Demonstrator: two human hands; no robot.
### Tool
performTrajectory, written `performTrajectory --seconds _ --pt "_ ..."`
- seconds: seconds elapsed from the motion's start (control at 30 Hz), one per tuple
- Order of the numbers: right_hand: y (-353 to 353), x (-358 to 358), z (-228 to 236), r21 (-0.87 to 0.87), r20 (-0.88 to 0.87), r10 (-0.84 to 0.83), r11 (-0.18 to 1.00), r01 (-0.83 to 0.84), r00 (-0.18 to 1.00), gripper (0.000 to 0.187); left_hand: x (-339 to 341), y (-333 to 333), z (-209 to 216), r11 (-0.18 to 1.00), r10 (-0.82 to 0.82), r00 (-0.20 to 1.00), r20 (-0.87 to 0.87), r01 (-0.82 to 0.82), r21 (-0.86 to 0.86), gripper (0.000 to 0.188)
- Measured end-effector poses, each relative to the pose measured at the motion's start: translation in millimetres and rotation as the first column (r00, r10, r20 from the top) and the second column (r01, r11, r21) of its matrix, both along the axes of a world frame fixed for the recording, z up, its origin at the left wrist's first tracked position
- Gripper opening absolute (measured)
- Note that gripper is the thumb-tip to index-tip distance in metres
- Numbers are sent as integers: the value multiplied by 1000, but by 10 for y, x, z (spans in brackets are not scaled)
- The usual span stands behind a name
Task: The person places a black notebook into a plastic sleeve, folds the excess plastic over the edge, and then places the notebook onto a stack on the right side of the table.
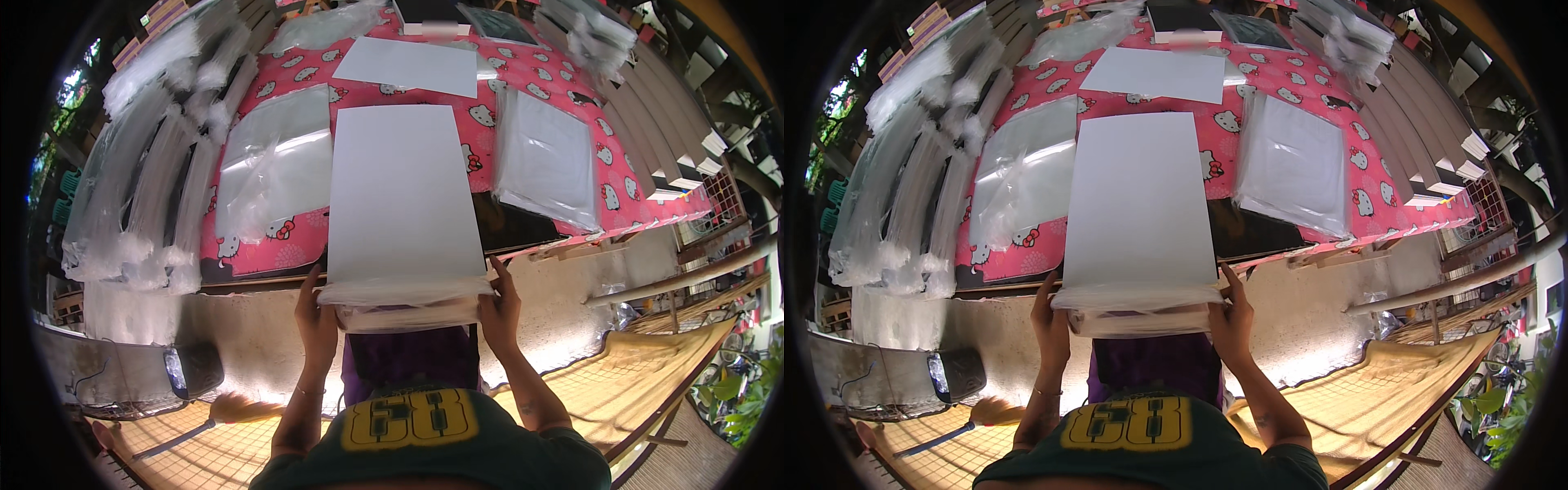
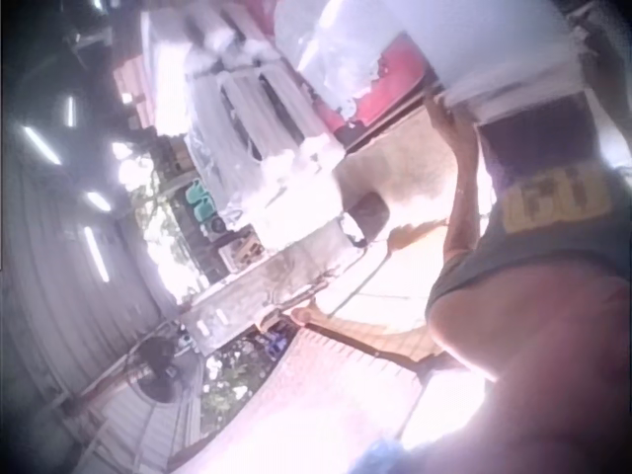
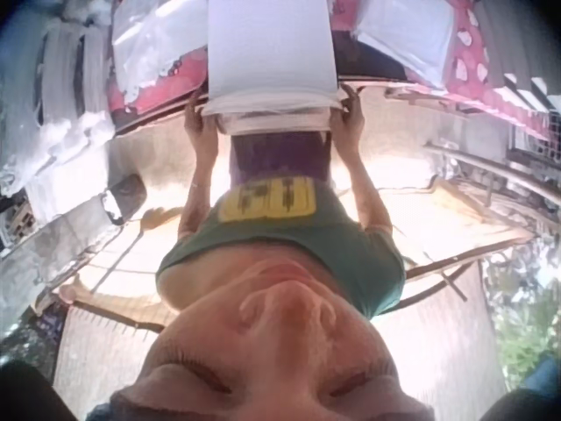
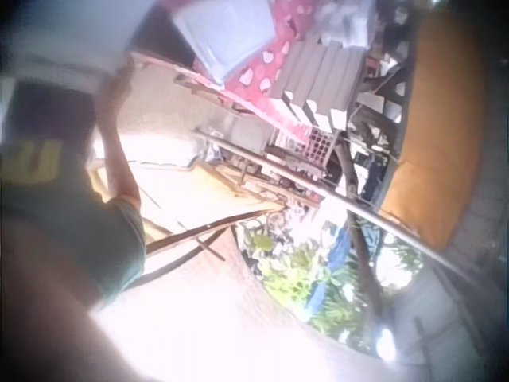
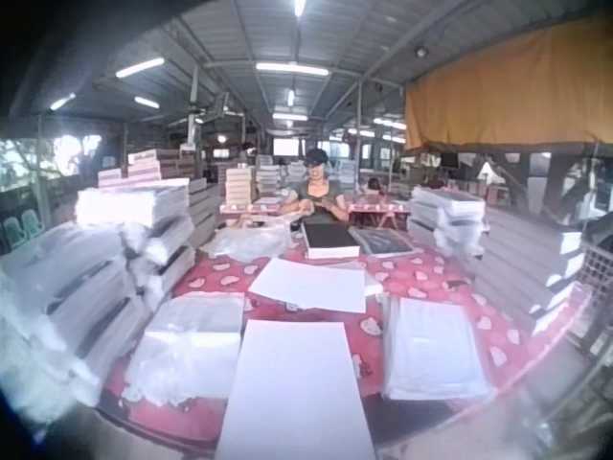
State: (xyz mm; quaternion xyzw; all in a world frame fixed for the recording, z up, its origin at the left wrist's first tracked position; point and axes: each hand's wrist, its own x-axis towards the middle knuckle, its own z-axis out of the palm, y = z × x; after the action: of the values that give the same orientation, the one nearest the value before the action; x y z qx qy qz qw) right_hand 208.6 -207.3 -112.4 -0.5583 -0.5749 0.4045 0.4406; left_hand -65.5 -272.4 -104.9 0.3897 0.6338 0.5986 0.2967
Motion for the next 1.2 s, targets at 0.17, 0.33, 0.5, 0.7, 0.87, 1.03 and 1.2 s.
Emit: performTrajectory --seconds 0.17,0.33,0.5,0.7,0.87,1.03,1.2 --pt "49 -31 -82 40 -187 -72 996 81 980 45 -71 -49 28 997 -71 997 21 72 -39 37" --pt "116 464 255 43 -449 279 956 -291 849 24 -328 -174 308 923 -383 771 509 293 251 29" --pt "450 281 1591 308 -819 517 763 -569 250 67 -500 -14 1095 871 -363 709 604 28 491 31" --pt "1799 -380 1923 357 -863 485 785 -506 143 27 -934 1271 1747 683 -655 493 572 64 727 30" --pt "2411 -709 1332 146 -951 264 840 -522 159 23 -1174 1920 1173 783 -592 409 695 89 616 21" --pt "2772 -543 -8 -135 -906 90 865 -483 414 21 -1311 2185 -259 966 -247 470 847 47 256 21" --pt "2385 -684 378 -25 -614 177 970 -244 769 15 -1132 1945 -56 963 -69 946 317 -20 268 58"
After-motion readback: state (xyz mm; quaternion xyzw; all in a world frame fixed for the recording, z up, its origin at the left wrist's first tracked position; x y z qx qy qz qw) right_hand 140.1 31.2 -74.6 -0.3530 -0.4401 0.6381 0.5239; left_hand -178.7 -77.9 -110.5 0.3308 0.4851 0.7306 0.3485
